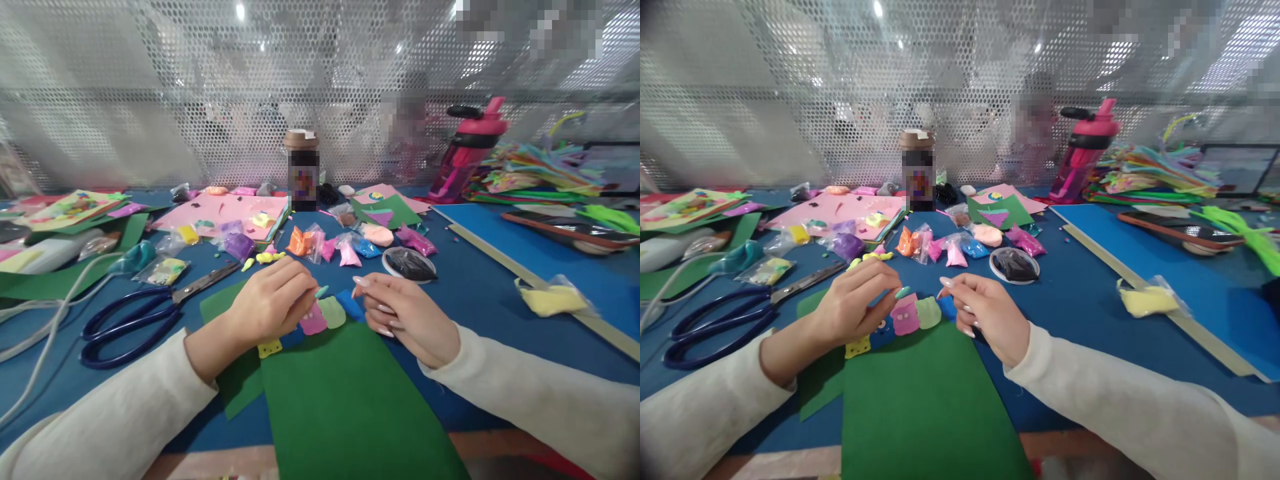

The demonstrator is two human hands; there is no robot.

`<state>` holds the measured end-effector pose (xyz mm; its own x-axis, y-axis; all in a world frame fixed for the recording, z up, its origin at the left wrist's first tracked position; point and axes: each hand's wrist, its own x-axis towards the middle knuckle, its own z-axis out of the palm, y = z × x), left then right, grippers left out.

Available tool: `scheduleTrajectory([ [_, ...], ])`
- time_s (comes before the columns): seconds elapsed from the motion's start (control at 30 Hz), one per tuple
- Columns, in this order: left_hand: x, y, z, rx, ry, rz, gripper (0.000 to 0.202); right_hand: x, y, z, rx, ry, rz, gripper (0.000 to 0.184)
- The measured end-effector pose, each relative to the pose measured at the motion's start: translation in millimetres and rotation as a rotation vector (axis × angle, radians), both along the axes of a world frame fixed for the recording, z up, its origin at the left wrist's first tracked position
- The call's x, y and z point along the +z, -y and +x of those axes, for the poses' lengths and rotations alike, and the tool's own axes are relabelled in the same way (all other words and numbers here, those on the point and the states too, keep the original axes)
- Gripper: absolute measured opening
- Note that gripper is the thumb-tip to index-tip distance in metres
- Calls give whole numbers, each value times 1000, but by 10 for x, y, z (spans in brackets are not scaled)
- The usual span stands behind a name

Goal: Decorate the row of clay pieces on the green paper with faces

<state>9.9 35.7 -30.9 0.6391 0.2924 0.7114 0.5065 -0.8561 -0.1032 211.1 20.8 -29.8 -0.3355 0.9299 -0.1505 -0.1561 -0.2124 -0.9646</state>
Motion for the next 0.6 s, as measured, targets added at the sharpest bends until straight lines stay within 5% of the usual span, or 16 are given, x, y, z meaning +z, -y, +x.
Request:
scheduleTrajectory([
  [0.6,21,-2,-41,55,137,45,7,-33,36,29,50,103,137,36],
])
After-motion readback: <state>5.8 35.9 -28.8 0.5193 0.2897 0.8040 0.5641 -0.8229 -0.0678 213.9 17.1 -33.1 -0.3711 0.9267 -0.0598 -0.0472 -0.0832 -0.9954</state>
